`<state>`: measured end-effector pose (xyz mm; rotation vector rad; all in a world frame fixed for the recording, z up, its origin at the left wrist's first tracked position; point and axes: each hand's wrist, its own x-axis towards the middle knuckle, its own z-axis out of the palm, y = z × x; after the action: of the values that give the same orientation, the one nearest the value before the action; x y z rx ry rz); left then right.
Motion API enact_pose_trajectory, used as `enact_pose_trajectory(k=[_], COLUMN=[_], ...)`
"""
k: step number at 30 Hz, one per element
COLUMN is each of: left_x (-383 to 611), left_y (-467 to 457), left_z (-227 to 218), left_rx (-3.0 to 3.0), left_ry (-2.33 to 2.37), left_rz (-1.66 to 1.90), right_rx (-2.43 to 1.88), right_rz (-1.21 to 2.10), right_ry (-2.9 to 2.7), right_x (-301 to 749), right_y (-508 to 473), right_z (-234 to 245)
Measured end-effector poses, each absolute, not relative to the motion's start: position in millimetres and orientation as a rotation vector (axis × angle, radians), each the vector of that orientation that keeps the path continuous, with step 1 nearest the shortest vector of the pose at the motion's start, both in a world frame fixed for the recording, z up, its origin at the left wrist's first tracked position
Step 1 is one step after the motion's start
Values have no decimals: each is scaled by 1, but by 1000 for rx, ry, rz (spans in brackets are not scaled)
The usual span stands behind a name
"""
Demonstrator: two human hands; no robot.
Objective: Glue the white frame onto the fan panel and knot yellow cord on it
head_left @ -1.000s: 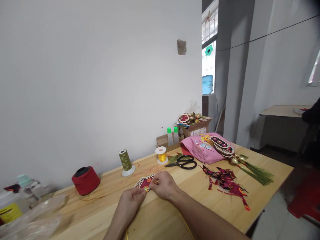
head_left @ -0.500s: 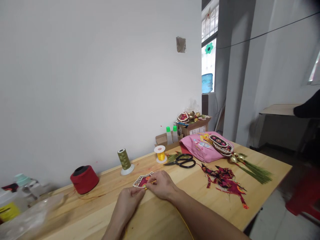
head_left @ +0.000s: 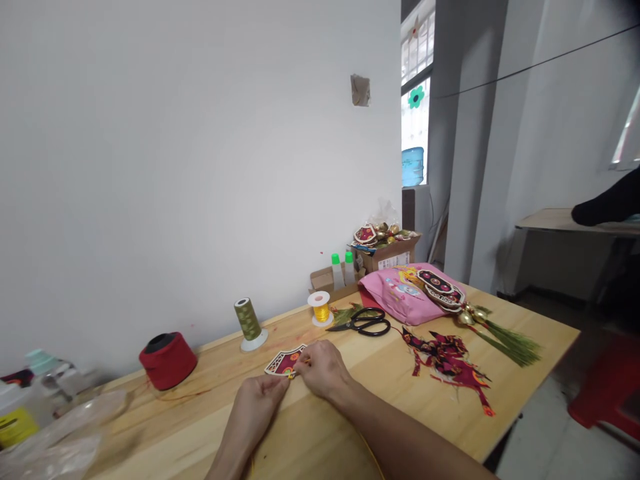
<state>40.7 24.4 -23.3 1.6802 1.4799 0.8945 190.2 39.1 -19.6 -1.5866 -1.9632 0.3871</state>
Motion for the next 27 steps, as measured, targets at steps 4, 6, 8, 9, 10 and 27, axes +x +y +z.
enact_pose_trajectory(k=[4, 6, 8, 9, 10, 27], left_x=[42, 42, 41, 40, 40, 38], left_y=[22, 22, 24, 25, 27, 27], left_z=[-17, -16, -18, -19, -21, -26], left_rx=[1695, 1700, 1697, 1693, 1690, 1604], left_ry=[1435, 1425, 1416, 1416, 1420, 1486], left_rz=[978, 980, 950, 936, 933, 916], right_rx=[-1507, -1485, -1463, -1449, -1437, -1429], right_rz=[492, 506, 484, 470, 454, 518], right_ry=[-1908, -1902, -1910, -1917, -1923, -1886], right_x=[194, 195, 194, 193, 193, 194], right_y=[41, 42, 42, 42, 42, 39], right_z=[-22, -22, -22, -22, -22, -22])
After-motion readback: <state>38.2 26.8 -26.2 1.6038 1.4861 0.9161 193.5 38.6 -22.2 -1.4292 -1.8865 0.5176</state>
